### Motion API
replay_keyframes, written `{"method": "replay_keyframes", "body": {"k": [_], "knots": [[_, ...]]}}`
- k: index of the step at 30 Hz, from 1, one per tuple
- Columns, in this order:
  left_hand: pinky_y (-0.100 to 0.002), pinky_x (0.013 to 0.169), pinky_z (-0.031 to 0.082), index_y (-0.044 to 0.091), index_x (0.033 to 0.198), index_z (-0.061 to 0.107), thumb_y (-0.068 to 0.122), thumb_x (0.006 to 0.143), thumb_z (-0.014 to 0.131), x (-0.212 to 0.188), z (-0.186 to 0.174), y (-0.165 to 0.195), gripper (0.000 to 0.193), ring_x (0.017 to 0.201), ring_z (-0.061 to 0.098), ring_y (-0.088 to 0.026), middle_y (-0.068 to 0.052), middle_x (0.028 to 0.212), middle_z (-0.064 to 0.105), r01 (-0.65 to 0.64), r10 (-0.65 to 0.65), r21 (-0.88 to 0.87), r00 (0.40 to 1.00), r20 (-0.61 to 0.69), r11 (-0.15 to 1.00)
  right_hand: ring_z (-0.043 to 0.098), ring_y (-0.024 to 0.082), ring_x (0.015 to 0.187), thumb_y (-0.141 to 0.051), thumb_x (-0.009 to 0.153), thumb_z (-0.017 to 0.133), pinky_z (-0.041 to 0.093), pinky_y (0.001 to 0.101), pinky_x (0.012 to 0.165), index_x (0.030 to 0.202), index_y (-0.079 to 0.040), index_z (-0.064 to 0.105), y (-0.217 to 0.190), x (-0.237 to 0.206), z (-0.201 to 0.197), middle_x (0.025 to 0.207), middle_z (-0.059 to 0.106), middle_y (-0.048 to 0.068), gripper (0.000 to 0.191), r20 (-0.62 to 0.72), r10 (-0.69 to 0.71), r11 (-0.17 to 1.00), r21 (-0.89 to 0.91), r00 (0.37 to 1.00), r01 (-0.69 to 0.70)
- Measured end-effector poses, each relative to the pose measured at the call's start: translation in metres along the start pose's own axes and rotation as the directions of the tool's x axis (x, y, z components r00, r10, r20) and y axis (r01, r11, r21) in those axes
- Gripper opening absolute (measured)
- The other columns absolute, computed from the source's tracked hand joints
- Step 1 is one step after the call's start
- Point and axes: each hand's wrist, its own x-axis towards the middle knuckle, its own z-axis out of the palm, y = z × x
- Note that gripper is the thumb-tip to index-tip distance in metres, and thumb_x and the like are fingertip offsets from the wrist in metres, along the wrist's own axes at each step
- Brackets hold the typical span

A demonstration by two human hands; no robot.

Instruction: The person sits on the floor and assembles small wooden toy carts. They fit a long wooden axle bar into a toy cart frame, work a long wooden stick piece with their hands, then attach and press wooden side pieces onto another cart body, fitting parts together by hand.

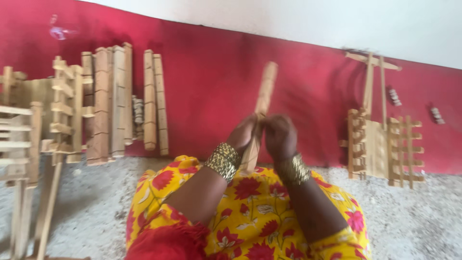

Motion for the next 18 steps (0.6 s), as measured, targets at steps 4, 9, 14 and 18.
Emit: {"method": "replay_keyframes", "body": {"k": [4,9,14,18], "knots": [[-0.03,0.07,0.055,0.003,0.126,0.056,0.045,0.11,0.045,0.003,0.011,-0.027,0.046,0.08,0.059,-0.013,-0.007,0.097,0.062,-0.06,0.033,0.066,0.937,0.349,0.996,0.07,0.029,0.089,-0.002,0.092,0.068,0.057,0.0394,0.079,0.094,-0.007,0.073,0.043,0.011,-0.014,0.096,0.071,0.011,0.007,-0.103,0.129,0.991,-0.015,0.986,-0.132],[-0.031,0.06,0.055,0.006,0.109,0.063,0.039,0.105,0.056,-0.021,0.015,0.003,0.034,0.067,0.058,-0.014,-0.007,0.083,0.061,-0.006,0.009,-0.107,1.0,0.027,0.994,0.067,0.029,0.084,0.003,0.085,0.067,0.055,0.0403,0.073,0.092,-0.01,0.076,0.007,-0.017,-0.008,0.089,0.07,0.009,0.018,0.019,0.016,1.0,0.001,1.0,-0.016],[-0.031,0.05,0.055,0.005,0.094,0.065,0.049,0.1,0.049,-0.042,0.014,0.054,0.047,0.059,0.061,-0.014,-0.004,0.073,0.061,0.06,-0.03,0.075,0.937,-0.347,0.995,0.071,0.023,0.082,-0.002,0.084,0.072,0.059,0.0335,0.068,0.093,-0.01,0.074,-0.033,-0.041,-0.001,0.093,0.07,0.008,0.012,0.114,-0.013,0.964,0.267,0.993,-0.018],[-0.033,0.05,0.053,0.007,0.094,0.065,0.046,0.097,0.057,-0.036,0.011,0.04,0.04,0.057,0.058,-0.017,-0.004,0.07,0.059,0.09,-0.053,0.121,0.958,-0.281,0.989,0.072,0.022,0.084,0.0,0.089,0.069,0.06,0.0334,0.072,0.089,-0.013,0.075,-0.005,-0.019,0.016,0.092,0.074,0.004,0.014,0.018,-0.042,0.982,0.184,0.999,0.038]]}}
